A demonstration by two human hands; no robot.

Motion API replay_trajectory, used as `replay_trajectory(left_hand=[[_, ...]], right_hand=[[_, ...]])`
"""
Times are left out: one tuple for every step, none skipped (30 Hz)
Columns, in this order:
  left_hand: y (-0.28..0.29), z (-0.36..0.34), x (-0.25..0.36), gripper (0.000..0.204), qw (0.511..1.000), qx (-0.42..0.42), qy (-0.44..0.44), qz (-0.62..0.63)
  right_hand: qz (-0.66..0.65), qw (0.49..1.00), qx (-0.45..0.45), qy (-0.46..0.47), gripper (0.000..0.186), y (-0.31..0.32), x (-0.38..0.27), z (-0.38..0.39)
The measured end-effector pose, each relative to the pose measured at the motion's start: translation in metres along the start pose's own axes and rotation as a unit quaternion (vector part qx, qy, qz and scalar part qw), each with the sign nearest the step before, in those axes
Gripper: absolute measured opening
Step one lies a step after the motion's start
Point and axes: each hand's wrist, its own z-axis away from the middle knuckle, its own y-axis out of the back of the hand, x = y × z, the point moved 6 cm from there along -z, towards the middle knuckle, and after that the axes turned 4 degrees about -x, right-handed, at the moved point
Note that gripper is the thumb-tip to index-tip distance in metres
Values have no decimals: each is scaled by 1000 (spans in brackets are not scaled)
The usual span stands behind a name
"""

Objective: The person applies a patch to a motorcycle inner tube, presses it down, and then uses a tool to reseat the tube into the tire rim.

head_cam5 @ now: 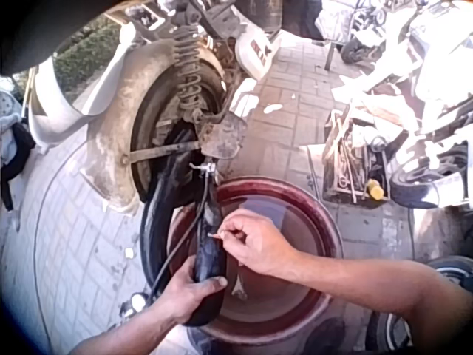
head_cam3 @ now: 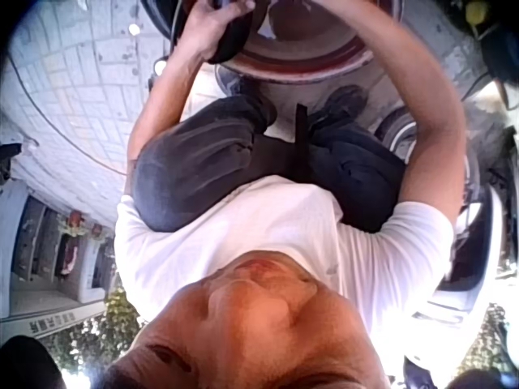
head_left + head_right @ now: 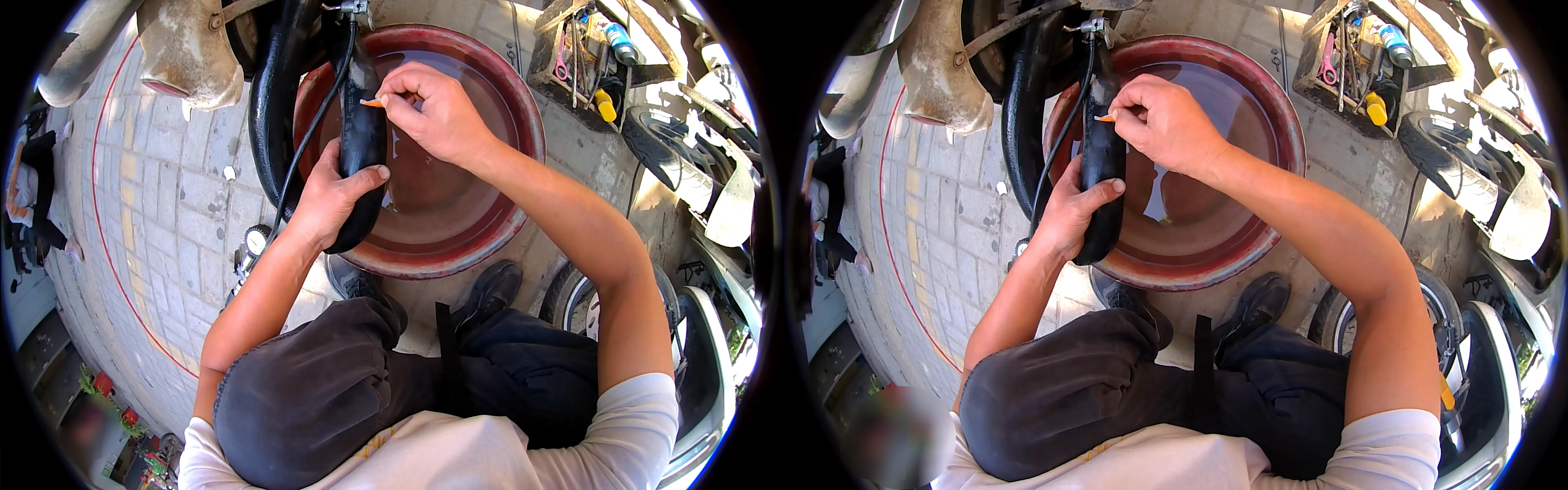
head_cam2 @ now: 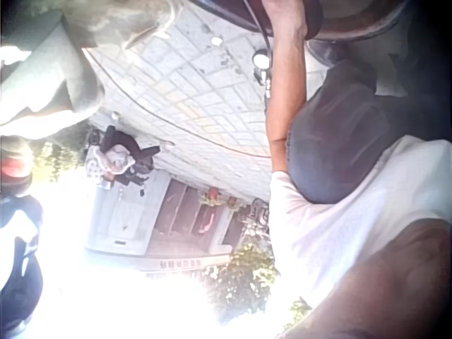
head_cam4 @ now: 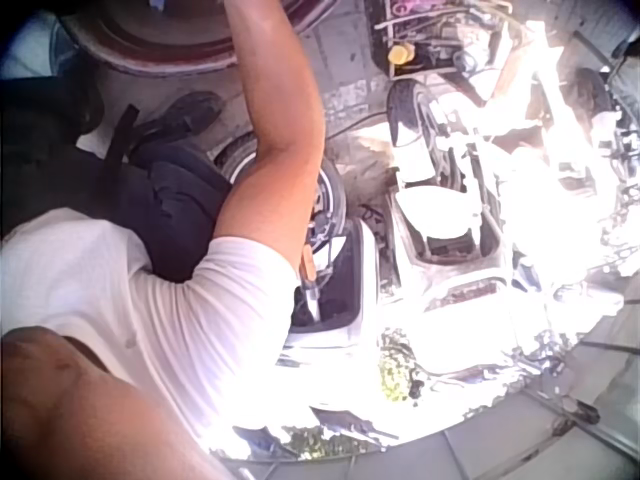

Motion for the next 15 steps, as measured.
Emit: replay_trajectory(left_hand=[[0,0,0,47,1000,0,-1,0],[0,0,0,47,1000,-1,-2,1],[0,0,1,48,1000,2,-4,-2],[0,0,1,49,1000,5,-6,-4],[0,0,2,50,1000,7,-7,-7],[0,0,2,51,1000,7,-6,-10],[0,-1,1,52,1000,7,-4,-13],[0,-3,1,52,1000,6,-2,-16],[1,-3,0,54,1000,8,-4,-17],[2,-4,-2,56,1000,9,-6,-18],[3,-5,-3,57,1000,11,-7,-19],[2,-6,-4,56,1000,14,-11,-22],[-2,-7,-4,55,999,14,-17,-26],[-5,-8,-4,55,999,13,-23,-30],[-6,-10,-4,55,999,14,-26,-30]], right_hand=[[-4,1000,1,3,13,0,0,0],[-8,1000,2,7,14,1,0,1],[-7,1000,-1,3,14,1,0,1],[-7,1000,-3,0,14,2,-1,1],[-7,1000,-5,-3,14,2,-1,1],[13,1000,-6,15,15,4,-2,2],[32,999,-7,33,16,8,-2,2],[52,997,-8,51,17,13,-1,2],[75,996,7,52,18,21,2,1],[98,993,23,54,20,31,4,1],[81,995,53,-19,24,44,15,1],[52,991,54,-108,29,58,21,3],[50,990,88,-99,31,77,31,4],[47,987,122,-89,33,98,42,4],[16,983,142,-118,34,116,47,6]])
